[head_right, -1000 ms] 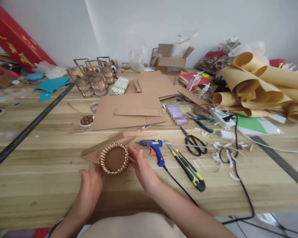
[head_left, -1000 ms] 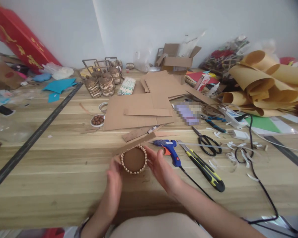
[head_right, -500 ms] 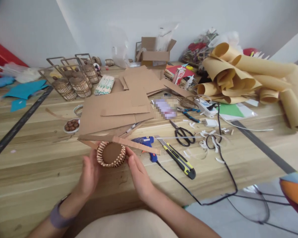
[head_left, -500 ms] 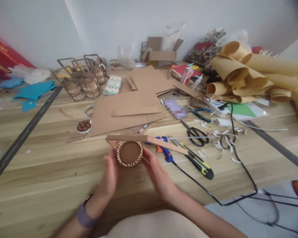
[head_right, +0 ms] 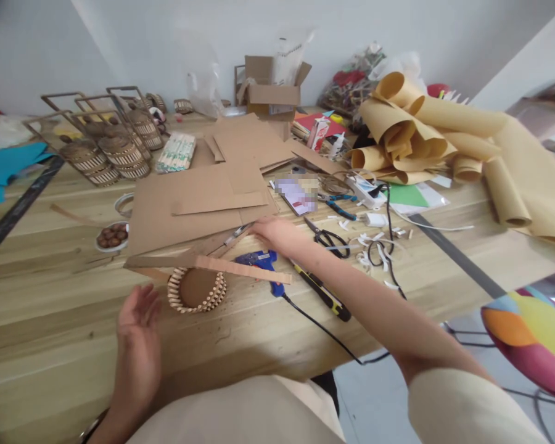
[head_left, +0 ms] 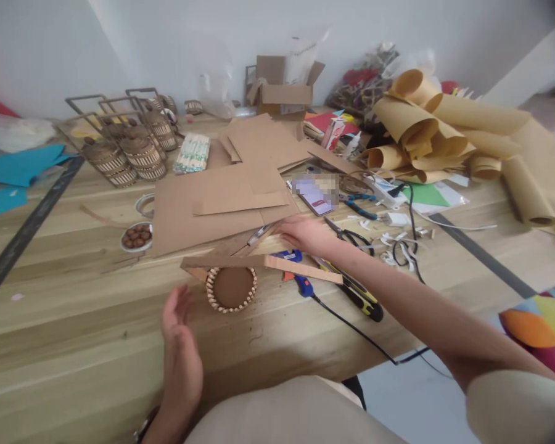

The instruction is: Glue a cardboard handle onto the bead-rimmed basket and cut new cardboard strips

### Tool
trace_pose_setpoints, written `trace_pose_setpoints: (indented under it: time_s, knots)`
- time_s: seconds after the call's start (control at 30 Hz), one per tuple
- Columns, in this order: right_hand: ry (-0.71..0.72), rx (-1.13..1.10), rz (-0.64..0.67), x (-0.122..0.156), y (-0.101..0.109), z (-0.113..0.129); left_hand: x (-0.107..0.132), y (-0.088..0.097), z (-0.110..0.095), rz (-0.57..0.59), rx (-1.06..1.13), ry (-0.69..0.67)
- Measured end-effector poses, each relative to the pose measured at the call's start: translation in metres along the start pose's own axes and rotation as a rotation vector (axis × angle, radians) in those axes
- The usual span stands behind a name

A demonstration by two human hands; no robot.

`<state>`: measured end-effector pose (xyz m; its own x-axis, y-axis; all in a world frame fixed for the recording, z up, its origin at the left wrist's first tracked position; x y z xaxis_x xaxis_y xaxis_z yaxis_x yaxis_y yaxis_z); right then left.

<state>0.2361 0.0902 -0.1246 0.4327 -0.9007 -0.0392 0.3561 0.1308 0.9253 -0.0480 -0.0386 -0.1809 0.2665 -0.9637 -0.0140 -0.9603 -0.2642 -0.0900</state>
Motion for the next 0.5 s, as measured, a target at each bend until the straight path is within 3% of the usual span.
trace_pose_setpoints:
  time_s: [0.1, 0.23, 0.37, 0.5]
  knots:
    - [0.109, 0.069, 0.13, -0.032, -0.018, -0.003, 0.015, 0.003, -0.006, -0.005, -0.117, -0.077]
    - [0.242, 0.15, 0.24, -0.048, -0.03, -0.007, 0.028, 0.007, -0.021, -0.011, -0.408, -0.318]
    - [0.37, 0.21, 0.305, -0.056, -0.024, -0.008, 0.035, 0.002, -0.047, 0.021, -0.739, -0.591]
    - [0.375, 0.236, 0.236, -0.057, -0.009, -0.011, 0.039, -0.022, -0.072, 0.138, -0.927, -0.834]
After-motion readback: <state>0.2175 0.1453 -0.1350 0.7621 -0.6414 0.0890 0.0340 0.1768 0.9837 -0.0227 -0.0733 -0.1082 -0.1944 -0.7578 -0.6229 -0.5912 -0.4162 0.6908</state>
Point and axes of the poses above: each hand's wrist, its own x-axis away from the middle knuckle, its own y-axis out of the back of the hand, z = x × y, the point moved 6 cm from there along -x, towards the middle knuckle, and after that the axes turned 2 degrees about z, right-handed, at the moved point
